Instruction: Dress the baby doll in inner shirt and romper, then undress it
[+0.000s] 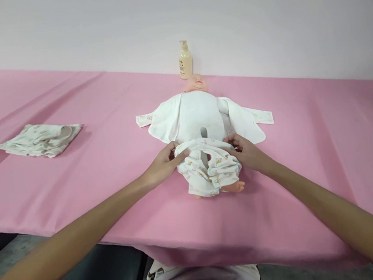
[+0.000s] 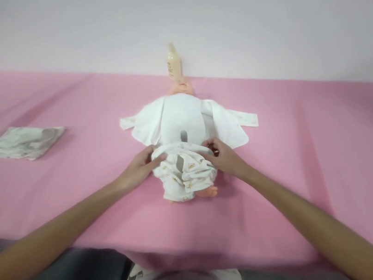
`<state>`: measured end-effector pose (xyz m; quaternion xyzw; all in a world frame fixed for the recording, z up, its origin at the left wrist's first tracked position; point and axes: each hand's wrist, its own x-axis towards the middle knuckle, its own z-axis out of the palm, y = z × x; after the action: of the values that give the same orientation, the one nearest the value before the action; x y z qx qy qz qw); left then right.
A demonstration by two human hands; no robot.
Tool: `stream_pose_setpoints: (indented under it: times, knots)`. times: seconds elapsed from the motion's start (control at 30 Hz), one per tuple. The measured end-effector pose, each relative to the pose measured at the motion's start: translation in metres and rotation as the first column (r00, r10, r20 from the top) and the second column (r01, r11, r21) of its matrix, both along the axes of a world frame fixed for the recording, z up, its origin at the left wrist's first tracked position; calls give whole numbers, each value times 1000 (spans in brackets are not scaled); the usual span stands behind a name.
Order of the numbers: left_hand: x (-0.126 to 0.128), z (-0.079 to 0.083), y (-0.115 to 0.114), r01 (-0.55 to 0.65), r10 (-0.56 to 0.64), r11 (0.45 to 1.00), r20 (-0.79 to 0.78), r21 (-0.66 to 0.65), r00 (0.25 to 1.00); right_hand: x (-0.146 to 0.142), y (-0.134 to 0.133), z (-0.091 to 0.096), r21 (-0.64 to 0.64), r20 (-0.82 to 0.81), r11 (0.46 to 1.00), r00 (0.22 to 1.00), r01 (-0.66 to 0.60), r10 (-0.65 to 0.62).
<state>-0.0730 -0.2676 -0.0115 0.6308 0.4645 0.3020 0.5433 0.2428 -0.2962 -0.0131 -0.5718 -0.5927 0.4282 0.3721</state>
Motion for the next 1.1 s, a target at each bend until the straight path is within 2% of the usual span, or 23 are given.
stream_pose_setpoints:
  times: [0.07,0.13,0.2,0.27,0.33,0.4,0.5,0.57,0.7,0.77,0.87,0.97,1.03,1.1]
  knots:
    - [0,-2,-3,-6,11,997,75,-75,997,4,-2,-2,-10,62,1000,998,-5,6]
    - [0,-1,-3,12,6,992,141,-125,990,6,-1,-1,34,148,999,988,-38,33]
    - [1,1,2,77,-54,988,168,-135,984,6,2,4,96,259,990,963,-102,74]
    - [0,3,9,146,-127,983,162,-110,979,7,5,9,99,322,982,939,-162,123]
    - [-1,4,16,169,-156,983,143,-79,977,8,8,15,37,286,980,942,-195,176]
    - [-1,5,21,155,-144,985,136,-70,980,11,12,19,-38,150,978,967,-204,207]
    - [-1,11,23,153,-142,985,135,-74,981,16,18,24,-68,-68,983,983,-173,168]
    - [0,16,22,151,-144,987,131,-47,981,16,21,26,-52,-127,990,984,-131,123]
    - [-1,25,22,165,-164,986,169,5,972,11,23,31,-8,-104,997,992,-72,71]
    - [-2,28,24,194,-193,981,182,8,964,6,23,35,32,-83,996,993,-87,90]
    - [-4,35,27,246,-248,969,122,34,961,0,24,44,87,52,979,982,-183,179]
    - [-1,46,30,257,-257,963,-6,86,966,-6,26,58,71,221,951,935,-300,278]
    - [3,52,33,260,-254,961,-64,94,965,-9,30,66,33,221,937,916,-349,334]
    - [8,56,36,273,-269,960,-66,68,961,-10,35,69,23,151,929,920,-369,361]
